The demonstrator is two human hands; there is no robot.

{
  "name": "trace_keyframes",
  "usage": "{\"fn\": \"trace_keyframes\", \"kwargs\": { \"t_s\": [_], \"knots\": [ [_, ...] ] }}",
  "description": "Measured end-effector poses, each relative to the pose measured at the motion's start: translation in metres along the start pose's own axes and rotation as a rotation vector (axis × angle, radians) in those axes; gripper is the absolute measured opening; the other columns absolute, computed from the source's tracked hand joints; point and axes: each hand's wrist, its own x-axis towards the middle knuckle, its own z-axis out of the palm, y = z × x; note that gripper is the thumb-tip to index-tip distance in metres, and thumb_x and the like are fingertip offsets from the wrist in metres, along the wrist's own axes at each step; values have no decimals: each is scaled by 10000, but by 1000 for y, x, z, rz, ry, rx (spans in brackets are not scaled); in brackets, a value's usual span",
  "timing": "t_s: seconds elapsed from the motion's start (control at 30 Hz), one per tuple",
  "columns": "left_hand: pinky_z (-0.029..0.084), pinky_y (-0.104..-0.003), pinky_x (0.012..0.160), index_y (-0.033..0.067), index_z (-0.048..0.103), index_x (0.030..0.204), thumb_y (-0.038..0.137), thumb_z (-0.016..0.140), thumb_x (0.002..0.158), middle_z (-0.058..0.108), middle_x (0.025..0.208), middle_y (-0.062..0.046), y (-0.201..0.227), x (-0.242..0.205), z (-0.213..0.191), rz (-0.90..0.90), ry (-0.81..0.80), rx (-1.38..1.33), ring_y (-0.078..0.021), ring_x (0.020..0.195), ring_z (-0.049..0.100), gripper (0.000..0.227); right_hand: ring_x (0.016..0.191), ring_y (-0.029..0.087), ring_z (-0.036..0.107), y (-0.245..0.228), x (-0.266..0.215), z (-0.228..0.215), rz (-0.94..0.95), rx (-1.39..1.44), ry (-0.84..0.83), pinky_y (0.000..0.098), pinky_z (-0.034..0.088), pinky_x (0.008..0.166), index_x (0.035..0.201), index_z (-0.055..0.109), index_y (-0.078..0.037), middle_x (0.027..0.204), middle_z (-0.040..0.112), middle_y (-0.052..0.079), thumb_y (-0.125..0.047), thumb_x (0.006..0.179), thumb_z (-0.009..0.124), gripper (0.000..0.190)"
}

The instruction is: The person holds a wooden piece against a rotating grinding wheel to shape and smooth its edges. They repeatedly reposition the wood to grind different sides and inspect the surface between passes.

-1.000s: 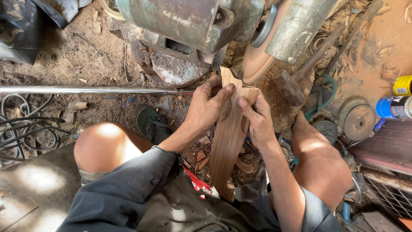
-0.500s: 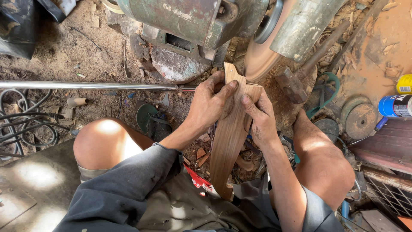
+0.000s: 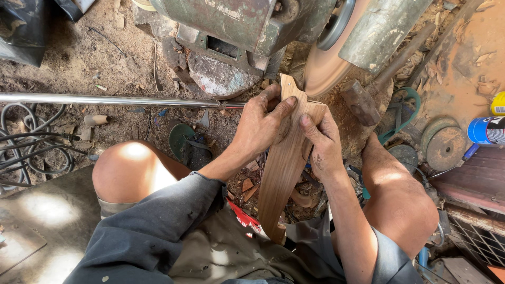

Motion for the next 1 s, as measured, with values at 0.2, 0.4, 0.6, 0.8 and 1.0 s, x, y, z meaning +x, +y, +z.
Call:
{"fn": "trace_keyframes", "kwargs": {
  "t_s": [0.2, 0.4, 0.6, 0.8, 1.0],
  "knots": [
    [565, -333, 894, -101, 603, 1314, 272, 633, 962, 769, 1104, -219, 1, -1, 0, -43, -17, -6, -210, 1027, 724, 513, 1122, 127, 566, 0, -1, 1, 2, 4, 20, 309, 475, 995, 1335, 554, -22, 1199, 624, 49, -260, 1040, 652, 392],
    [556, -328, 938, -117, 589, 1328, 273, 643, 973, 756, 1154, -223, -5, 2, 0, 18, -19, -6, -216, 1085, 721, 530, 1124, 120, 567, 2, -2, -1, -16, 10, 16, 298, 475, 1001, 1324, 558, -22, 1199, 625, 44, -252, 1041, 649, 376],
    [564, -335, 918, -115, 571, 1344, 284, 646, 961, 758, 1146, -233, -7, 4, 1, -15, -18, 3, -231, 1070, 728, 558, 1100, 113, 563, 6, -2, -2, -13, 35, 34, 291, 476, 983, 1291, 564, -26, 1174, 619, 37, -246, 1040, 658, 347],
    [575, -342, 904, -93, 578, 1355, 279, 631, 959, 757, 1129, -229, -3, 3, 0, -49, -36, 9, -236, 1056, 737, 545, 1085, 112, 551, 8, -2, -3, -25, 13, 38, 289, 473, 967, 1288, 568, -26, 1155, 605, 37, -258, 1052, 665, 345],
    [577, -347, 907, -94, 561, 1370, 268, 627, 961, 758, 1138, -238, -2, 3, 1, -25, -38, 11, -246, 1059, 742, 550, 1099, 112, 562, 7, -3, -1, -21, 24, 48, 295, 479, 975, 1288, 567, -32, 1163, 615, 38, -277, 1031, 669, 369]
  ]
}}
